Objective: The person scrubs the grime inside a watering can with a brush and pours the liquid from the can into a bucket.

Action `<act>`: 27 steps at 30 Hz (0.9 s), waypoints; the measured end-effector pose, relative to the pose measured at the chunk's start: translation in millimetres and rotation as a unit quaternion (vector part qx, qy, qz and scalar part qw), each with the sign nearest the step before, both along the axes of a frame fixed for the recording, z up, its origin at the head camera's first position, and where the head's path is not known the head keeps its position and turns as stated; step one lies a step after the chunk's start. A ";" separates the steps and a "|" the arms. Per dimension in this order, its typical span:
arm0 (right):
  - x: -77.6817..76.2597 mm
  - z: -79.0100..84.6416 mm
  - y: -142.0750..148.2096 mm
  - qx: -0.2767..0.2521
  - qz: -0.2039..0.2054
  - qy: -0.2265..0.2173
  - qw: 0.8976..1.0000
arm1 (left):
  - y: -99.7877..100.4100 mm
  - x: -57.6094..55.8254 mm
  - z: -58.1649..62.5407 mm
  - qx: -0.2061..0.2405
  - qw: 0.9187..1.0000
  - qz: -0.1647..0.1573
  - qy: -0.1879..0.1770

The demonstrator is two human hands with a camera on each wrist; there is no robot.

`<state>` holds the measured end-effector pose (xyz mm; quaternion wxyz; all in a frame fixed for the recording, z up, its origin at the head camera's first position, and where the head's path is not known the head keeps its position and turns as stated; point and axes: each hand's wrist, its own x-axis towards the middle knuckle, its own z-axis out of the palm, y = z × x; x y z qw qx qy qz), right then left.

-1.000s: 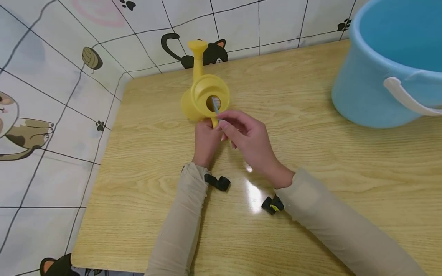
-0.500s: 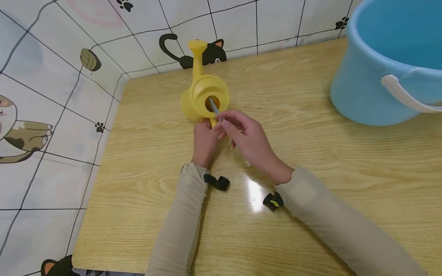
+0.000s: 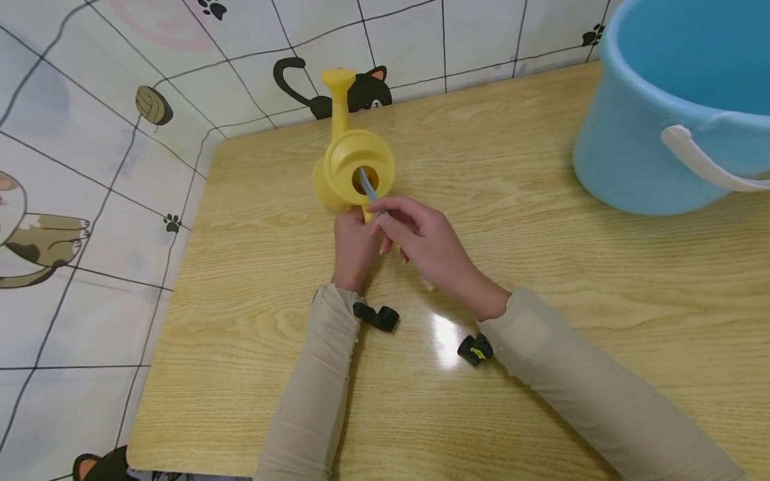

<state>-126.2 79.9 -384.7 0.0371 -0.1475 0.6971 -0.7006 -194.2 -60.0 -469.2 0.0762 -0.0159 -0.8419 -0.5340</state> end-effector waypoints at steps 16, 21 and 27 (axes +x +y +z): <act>-4.7 -8.5 -0.1 0.010 0.074 0.015 0.997 | -1.1 -1.3 1.3 0.034 0.998 -0.037 0.027; -9.7 -21.5 -2.0 0.016 0.073 0.023 0.997 | -2.8 -1.6 -0.3 0.019 0.999 -0.037 0.015; -5.9 -7.0 2.0 0.008 0.052 0.015 0.998 | -1.4 -0.1 1.7 -0.002 0.999 -0.032 -0.006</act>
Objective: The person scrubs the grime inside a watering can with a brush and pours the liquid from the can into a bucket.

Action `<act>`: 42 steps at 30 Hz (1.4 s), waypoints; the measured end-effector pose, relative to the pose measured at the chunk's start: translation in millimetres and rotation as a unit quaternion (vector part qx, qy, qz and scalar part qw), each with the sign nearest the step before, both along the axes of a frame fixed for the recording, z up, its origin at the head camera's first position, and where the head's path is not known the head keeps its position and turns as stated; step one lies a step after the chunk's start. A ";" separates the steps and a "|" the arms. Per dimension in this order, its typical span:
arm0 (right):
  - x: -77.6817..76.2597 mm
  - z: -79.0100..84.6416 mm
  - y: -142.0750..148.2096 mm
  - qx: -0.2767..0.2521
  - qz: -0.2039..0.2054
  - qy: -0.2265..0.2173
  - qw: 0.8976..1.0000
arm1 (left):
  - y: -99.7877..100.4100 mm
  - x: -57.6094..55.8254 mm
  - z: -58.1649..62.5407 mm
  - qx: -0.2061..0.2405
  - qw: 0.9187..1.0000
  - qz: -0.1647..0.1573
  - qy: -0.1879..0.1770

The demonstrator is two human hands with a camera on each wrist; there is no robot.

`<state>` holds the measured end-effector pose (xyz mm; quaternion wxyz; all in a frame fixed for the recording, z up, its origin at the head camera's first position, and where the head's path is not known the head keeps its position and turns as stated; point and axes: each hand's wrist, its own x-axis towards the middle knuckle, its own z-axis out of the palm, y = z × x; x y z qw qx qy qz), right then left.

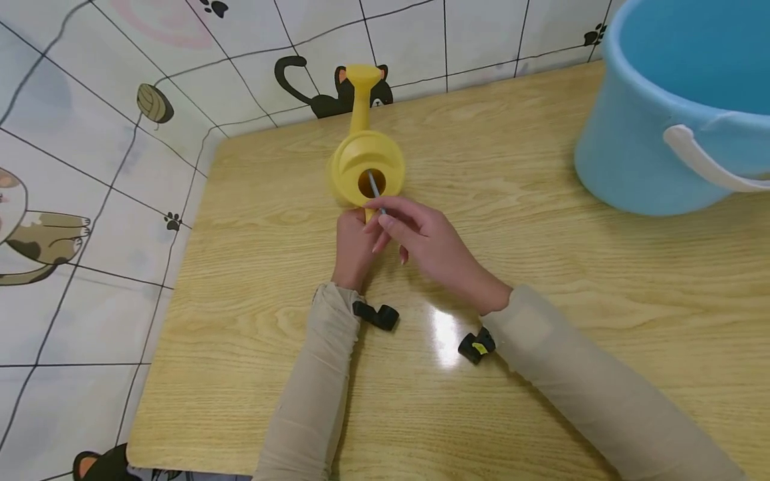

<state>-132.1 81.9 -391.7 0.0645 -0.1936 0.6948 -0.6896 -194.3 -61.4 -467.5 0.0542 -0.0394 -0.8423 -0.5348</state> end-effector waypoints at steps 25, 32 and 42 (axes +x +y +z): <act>2.2 -2.7 -0.2 -0.047 0.017 0.000 0.999 | -0.4 0.5 0.2 0.056 0.998 0.023 -0.013; 2.3 -2.1 0.1 -0.042 0.018 -0.002 0.999 | 0.3 -1.7 0.8 0.033 0.999 0.022 -0.004; -1.9 -4.4 2.4 -0.031 0.002 0.006 1.000 | 0.4 -1.6 -1.6 0.017 1.000 0.006 0.003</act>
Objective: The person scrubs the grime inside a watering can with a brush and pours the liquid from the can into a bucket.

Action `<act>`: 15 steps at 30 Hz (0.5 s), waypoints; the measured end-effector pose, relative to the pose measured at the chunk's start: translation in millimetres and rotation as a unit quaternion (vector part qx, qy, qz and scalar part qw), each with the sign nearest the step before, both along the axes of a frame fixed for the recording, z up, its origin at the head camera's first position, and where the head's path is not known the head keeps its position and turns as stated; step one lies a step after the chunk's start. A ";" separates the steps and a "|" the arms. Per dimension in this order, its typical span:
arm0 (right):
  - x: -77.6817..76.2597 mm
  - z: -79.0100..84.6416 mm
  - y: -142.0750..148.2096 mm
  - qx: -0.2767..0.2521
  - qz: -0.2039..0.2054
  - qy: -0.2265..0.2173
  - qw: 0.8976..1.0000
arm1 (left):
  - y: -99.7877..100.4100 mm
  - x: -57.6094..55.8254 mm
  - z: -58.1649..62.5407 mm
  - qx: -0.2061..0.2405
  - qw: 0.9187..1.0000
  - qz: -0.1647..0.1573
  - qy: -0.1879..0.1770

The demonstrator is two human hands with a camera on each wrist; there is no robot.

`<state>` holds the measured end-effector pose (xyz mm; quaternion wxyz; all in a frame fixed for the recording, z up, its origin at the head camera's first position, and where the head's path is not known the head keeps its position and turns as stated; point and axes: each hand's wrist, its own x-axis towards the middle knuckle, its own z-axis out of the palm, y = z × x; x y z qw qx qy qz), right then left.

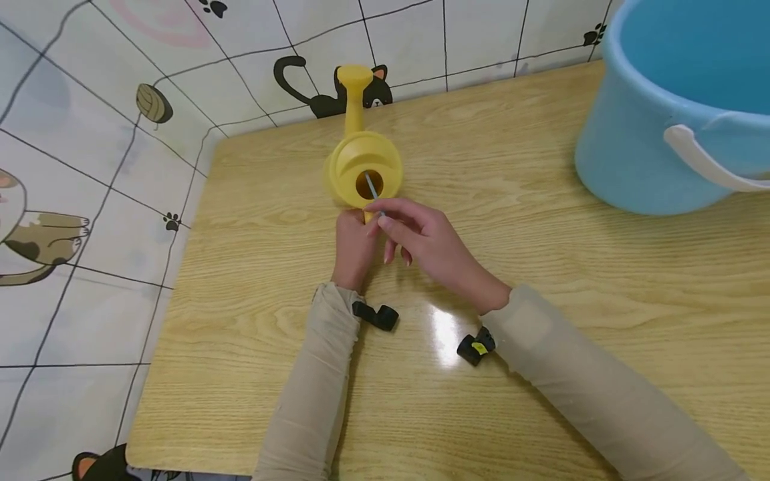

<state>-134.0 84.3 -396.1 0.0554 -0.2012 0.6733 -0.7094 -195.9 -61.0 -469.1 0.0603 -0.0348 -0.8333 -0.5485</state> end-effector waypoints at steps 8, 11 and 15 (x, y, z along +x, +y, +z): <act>0.0 -1.9 -2.4 -0.026 0.011 -0.007 1.000 | -3.3 0.0 -0.5 0.013 0.999 0.016 -0.025; 0.5 -3.9 -3.4 -0.038 0.024 -0.007 0.999 | -3.7 -0.6 -0.7 0.020 0.999 0.022 -0.027; -3.1 -17.3 -5.0 -0.041 0.039 -0.004 0.998 | -3.2 -0.3 -1.0 0.012 1.000 0.022 -0.015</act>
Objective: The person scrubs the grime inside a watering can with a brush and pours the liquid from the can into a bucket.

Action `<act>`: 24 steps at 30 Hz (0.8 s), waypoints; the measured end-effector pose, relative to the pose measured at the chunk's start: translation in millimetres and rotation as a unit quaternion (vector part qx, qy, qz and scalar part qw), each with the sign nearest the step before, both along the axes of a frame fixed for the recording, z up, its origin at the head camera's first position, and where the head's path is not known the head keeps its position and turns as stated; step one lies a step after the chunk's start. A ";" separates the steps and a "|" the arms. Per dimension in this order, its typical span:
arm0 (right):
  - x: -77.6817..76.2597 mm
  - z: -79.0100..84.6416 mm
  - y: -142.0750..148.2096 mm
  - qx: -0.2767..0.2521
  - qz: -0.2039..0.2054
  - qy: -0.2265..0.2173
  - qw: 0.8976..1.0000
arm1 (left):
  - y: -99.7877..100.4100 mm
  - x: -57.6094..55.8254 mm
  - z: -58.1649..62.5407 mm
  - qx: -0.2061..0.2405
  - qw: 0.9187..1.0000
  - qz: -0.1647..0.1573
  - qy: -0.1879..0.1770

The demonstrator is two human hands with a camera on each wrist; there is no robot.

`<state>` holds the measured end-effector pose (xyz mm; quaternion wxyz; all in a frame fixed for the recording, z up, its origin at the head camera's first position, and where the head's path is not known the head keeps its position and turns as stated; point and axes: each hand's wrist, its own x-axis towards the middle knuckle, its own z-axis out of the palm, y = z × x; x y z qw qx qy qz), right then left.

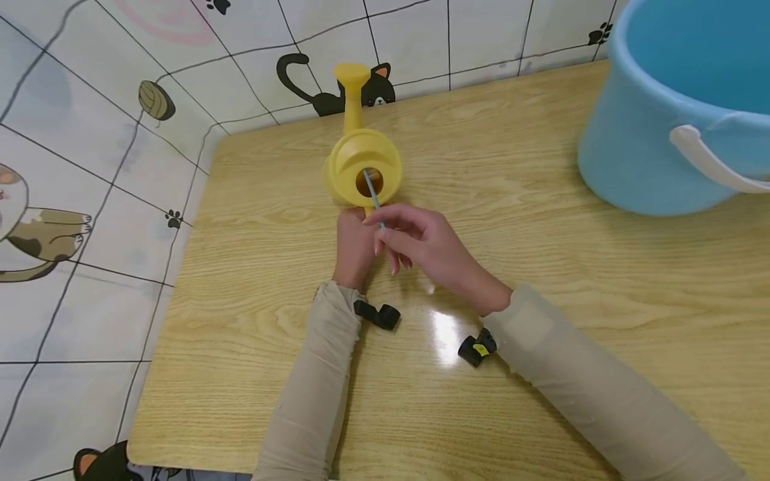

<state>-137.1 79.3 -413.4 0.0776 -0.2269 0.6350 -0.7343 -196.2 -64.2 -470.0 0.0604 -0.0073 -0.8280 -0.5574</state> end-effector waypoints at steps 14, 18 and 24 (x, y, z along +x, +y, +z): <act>4.3 14.0 2.9 0.007 -0.026 -0.009 1.000 | 1.1 2.4 1.3 0.013 1.000 -0.005 -0.014; 4.8 14.7 2.4 0.015 -0.025 -0.006 1.000 | 1.7 1.5 2.0 0.017 1.000 -0.004 -0.014; 4.6 15.1 3.6 0.018 -0.042 -0.012 0.999 | 2.5 2.4 2.9 0.024 0.999 -0.013 -0.020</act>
